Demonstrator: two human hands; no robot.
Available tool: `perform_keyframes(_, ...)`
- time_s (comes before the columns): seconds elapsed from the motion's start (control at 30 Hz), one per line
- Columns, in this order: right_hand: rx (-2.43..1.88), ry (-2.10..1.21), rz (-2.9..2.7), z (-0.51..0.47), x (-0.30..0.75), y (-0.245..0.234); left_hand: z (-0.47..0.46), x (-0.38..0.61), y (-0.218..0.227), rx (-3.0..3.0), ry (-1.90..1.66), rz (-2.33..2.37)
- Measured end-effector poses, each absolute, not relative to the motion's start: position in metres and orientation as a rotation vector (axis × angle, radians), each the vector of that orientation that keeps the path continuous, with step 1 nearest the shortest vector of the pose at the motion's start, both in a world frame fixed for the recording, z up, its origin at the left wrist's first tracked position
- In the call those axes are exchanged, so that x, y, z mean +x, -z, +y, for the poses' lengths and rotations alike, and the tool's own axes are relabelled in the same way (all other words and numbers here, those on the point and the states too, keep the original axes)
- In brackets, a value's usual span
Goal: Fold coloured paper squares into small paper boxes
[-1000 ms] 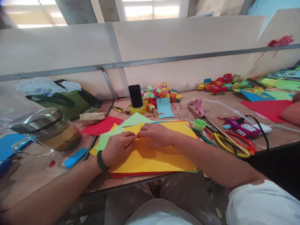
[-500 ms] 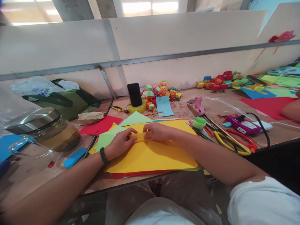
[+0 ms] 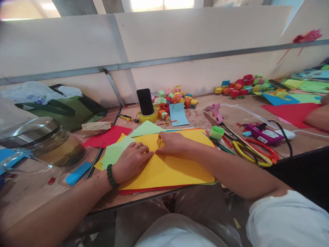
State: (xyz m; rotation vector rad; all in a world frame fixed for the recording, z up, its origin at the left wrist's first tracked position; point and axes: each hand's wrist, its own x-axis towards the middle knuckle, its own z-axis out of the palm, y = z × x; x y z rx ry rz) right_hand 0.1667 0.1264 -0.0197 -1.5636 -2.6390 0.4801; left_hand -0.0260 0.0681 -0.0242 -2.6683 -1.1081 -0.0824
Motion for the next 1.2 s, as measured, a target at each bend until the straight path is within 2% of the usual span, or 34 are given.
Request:
perform_keyframes(0.13, -1.622, -0.441, -2.71, 0.127, 0.167, 0.013, 0.062, -0.023, 0.016, -2.648, -0.068, -1.072)
perform_keyframes(0.47, -1.625, -0.563, -2.815, 0.14, 0.191, 0.008, 0.049, -0.03, 0.005, -2.7, -0.198, -1.346)
perform_keyframes(0.63, -1.419, -0.757, -2.752, 0.149, 0.197, 0.001, 0.058, -0.034, 0.015, -2.667, 0.163, -1.454)
perform_keyframes(0.77, -1.365, -0.717, -2.534, 0.159, 0.188, 0.013, 0.072, -0.035, 0.025, -2.678, 0.398, -1.506)
perform_keyframes(0.97, -1.181, -0.886, -2.422, 0.163, 0.181, 0.031, 0.075, -0.033, 0.025, -2.768, 0.445, -1.486)
perform_keyframes(1.2, -0.99, -1.307, -2.288, 0.158, 0.195, 0.011, 0.078, -0.043, 0.026, -2.699, 0.632, -1.257)
